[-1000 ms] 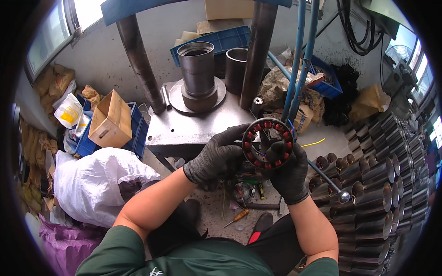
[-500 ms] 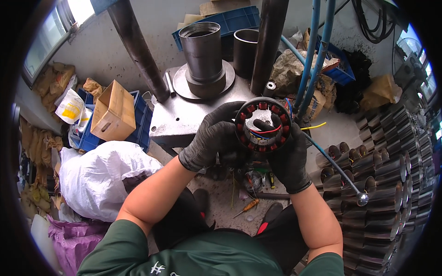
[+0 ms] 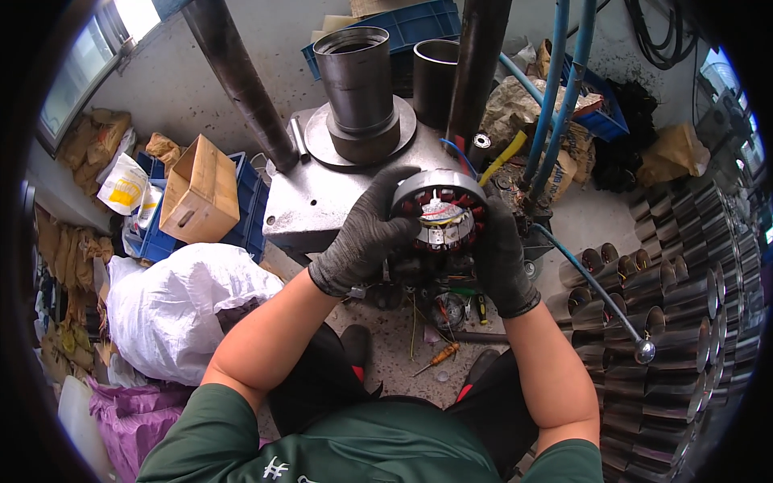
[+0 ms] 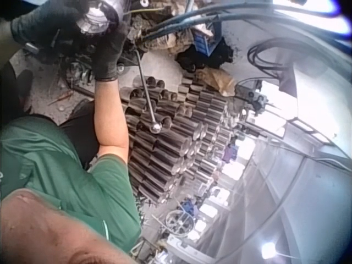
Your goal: The person places a metal cylinder into a press, then uses a screwdriver to secure wires inside a stator before placing the stator onto the press.
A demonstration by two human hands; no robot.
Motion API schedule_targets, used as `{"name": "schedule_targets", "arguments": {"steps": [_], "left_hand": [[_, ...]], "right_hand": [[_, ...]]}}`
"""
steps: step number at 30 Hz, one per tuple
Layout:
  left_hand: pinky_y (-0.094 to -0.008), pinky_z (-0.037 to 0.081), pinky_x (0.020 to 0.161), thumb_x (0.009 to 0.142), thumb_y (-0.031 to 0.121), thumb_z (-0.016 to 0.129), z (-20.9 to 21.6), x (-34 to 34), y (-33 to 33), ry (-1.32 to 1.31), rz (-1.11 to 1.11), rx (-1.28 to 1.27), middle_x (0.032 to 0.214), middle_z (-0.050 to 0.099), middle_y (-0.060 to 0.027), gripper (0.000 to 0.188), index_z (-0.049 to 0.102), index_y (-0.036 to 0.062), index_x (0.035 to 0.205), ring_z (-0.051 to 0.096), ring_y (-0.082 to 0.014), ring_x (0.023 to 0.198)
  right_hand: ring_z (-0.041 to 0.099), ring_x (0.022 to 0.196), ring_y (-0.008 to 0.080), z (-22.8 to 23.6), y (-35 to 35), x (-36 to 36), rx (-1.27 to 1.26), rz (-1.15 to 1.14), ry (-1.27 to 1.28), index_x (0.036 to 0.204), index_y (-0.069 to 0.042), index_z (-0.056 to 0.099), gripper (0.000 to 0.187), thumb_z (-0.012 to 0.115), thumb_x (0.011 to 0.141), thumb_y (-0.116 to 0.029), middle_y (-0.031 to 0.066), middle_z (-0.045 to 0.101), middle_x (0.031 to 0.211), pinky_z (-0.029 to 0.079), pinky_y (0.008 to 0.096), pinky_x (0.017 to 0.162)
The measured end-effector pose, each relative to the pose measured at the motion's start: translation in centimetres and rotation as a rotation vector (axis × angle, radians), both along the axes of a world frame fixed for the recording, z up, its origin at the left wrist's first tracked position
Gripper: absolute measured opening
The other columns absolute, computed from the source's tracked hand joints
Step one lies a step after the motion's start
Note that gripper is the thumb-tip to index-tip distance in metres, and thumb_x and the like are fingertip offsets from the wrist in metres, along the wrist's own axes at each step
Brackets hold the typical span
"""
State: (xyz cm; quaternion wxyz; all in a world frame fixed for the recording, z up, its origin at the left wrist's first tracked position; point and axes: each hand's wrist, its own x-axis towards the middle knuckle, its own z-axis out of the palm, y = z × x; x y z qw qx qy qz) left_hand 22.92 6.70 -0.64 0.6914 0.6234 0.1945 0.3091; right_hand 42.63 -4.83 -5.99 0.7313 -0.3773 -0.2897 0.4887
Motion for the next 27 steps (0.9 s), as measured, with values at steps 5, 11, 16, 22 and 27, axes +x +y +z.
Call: {"name": "schedule_targets", "arguments": {"steps": [5,11,16,22,27], "left_hand": [[-0.0342,0.058,0.089,0.077,0.011,0.084,-0.2,-1.1,2.0,0.237,0.061,0.084,0.111,0.07,-0.0115,0.058,0.059,-0.0002,0.128,0.068,-0.0191,0.1],[-0.0336,0.056,0.085,0.076,0.019,0.089,-1.9,-0.9,4.8,0.461,0.207,0.408,0.101,0.073,-0.0139,0.056,0.063,-0.0003,0.122,0.066,-0.0175,0.093],[-0.0347,0.058,0.086,0.082,0.023,0.086,-2.4,-1.0,5.8,0.547,0.253,0.473,0.102,0.074,-0.0164,0.054,0.063,-0.0043,0.122,0.071,-0.0206,0.092],[-0.0394,0.058,0.091,0.089,0.038,0.081,-2.9,-1.2,6.7,0.603,0.187,0.591,0.108,0.074,-0.0219,0.061,0.061,-0.0054,0.126,0.074,-0.0276,0.099],[-0.044,0.054,0.098,0.089,0.05,0.077,-3.0,-1.6,7.3,0.629,0.144,0.629,0.11,0.074,-0.0239,0.066,0.063,-0.0031,0.125,0.073,-0.0352,0.106]], "right_hand": [[0.07,0.096,0.0192,2.8,0.5,-0.2,-0.346,-0.141,-0.311,0.144,-0.004,0.051,0.049,0.066,0.102,-0.024,0.0068,0.068,0.109,0.061,0.0335,0.077],[0.066,0.071,0.0116,0.8,-0.8,3.6,-0.425,-0.2,-0.477,0.119,-0.003,0.069,0.028,0.075,0.095,-0.017,0.0044,0.07,0.085,0.056,0.0274,0.063],[0.065,0.066,0.0097,-0.2,-2.9,4.1,-0.548,-0.041,-0.639,0.116,-0.003,0.071,0.023,0.073,0.098,-0.017,0.0032,0.07,0.082,0.055,0.0268,0.06],[0.072,0.072,0.0144,-4.8,-5.6,5.1,-0.642,0.07,-0.781,0.119,0.002,0.07,0.026,0.069,0.095,-0.009,0.0092,0.074,0.088,0.06,0.0313,0.063],[0.074,0.079,0.0161,-7.9,-8.2,5.6,-0.794,0.135,-0.777,0.123,0.002,0.069,0.033,0.069,0.091,-0.007,0.011,0.076,0.095,0.061,0.0324,0.07]]}}
